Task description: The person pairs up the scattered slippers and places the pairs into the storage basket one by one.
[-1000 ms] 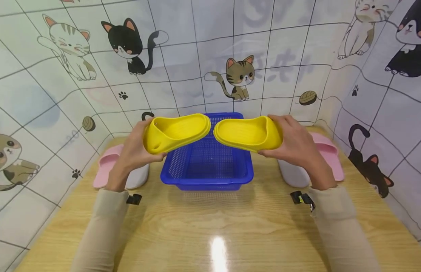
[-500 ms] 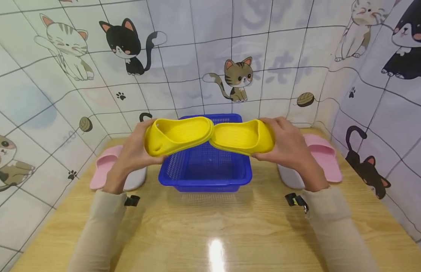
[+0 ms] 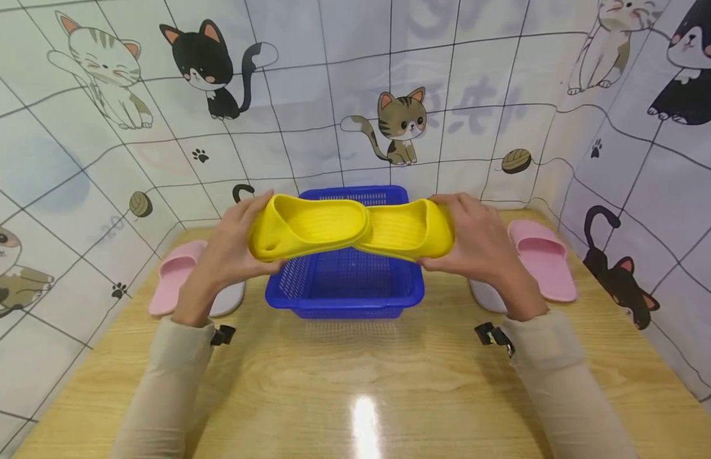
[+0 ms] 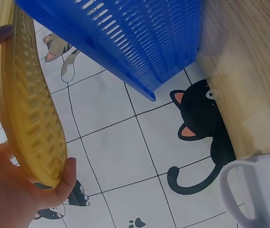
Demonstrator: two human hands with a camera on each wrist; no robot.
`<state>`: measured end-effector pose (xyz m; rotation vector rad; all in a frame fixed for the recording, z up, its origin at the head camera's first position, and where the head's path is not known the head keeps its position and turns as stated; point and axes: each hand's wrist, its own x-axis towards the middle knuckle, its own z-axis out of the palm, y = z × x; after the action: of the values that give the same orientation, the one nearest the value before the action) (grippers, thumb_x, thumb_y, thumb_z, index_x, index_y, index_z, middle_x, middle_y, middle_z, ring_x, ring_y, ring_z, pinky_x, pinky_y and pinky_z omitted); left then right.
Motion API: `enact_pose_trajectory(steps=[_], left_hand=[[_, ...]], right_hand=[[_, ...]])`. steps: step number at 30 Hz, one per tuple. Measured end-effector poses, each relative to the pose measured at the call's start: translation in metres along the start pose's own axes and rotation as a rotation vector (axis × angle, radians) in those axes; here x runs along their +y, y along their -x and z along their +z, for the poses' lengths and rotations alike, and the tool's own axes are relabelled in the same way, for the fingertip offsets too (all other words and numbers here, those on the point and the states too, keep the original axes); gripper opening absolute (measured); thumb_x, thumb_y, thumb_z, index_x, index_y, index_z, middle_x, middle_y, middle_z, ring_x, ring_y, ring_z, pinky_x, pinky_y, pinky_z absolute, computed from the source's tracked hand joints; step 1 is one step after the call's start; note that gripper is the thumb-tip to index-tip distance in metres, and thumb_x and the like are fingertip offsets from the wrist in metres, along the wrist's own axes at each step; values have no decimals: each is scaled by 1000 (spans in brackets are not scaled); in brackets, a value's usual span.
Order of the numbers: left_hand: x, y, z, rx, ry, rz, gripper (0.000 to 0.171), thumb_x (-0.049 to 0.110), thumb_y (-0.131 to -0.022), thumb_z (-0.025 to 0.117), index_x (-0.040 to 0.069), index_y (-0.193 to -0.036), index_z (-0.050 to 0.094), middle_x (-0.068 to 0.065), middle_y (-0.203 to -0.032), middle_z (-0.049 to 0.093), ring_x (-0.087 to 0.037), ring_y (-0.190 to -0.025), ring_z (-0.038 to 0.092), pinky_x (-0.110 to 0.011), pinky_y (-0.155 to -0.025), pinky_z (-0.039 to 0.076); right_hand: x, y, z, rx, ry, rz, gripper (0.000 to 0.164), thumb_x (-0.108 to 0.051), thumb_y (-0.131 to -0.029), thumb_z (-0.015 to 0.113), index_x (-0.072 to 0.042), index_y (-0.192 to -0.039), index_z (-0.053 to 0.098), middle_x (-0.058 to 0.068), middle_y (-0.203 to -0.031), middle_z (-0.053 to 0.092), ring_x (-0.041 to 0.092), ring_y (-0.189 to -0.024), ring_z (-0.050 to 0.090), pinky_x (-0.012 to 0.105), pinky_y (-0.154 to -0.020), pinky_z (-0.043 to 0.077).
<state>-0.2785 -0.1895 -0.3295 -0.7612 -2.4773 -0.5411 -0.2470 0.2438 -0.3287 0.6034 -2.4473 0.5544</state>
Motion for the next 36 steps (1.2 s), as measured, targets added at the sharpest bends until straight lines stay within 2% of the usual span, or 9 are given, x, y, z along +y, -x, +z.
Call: enact_pose_trajectory(steps=[3, 6, 10, 16, 20, 28, 36], left_hand=[[1, 0, 1, -20, -32, -2, 119, 54, -64, 89, 34, -164, 27, -8, -156, 48, -39, -127, 51, -56, -93, 47], [0, 0, 2, -27, -49, -9, 124, 59, -63, 91, 33, -165, 24, -9, -157, 47, -41, -131, 49, -60, -98, 46], [-1, 0, 4, -14, -58, -11, 128, 62, -61, 93, 34, -165, 24, -10, -156, 47, -42, -133, 47, -63, -101, 43], [0, 1, 5, 10, -81, 16, 129, 65, -57, 94, 35, -163, 28, -8, -154, 48, -40, -130, 47, -62, -97, 44], [1, 0, 3, 25, -90, 38, 128, 65, -56, 95, 31, -162, 32, -8, -155, 48, -40, -130, 46, -63, -98, 44], [7, -2, 0, 28, -117, 55, 129, 64, -56, 95, 37, -163, 28, -7, -154, 48, -40, -129, 47, -62, -96, 44], [9, -1, 1, 32, -139, 68, 128, 61, -55, 97, 35, -162, 32, -7, -154, 48, -40, -132, 45, -64, -98, 44]], right_hand=[[-2, -1, 1, -5, 5, 0, 97, -39, -57, 95, -7, -139, 57, 16, -131, 65, 34, -109, 58, 52, -83, 46], [-2, -1, 1, -4, 10, 0, 97, -40, -57, 95, -6, -140, 56, 16, -133, 65, 35, -111, 59, 52, -85, 46], [-2, -1, 1, -5, 12, -3, 99, -41, -56, 96, -6, -140, 56, 16, -133, 65, 35, -112, 58, 53, -86, 46], [0, -1, 2, -16, 36, -28, 101, -43, -56, 96, -7, -141, 56, 16, -130, 65, 35, -112, 58, 54, -89, 45], [-1, -2, 1, -18, 45, -40, 101, -45, -56, 96, -7, -141, 56, 16, -130, 65, 35, -111, 58, 54, -89, 44], [-2, -2, -2, -29, 61, -48, 102, -47, -57, 95, -8, -141, 55, 15, -131, 64, 35, -113, 57, 54, -91, 43], [-3, -1, -3, -43, 86, -56, 103, -49, -57, 95, -7, -142, 55, 16, -132, 64, 38, -116, 57, 58, -96, 43]])
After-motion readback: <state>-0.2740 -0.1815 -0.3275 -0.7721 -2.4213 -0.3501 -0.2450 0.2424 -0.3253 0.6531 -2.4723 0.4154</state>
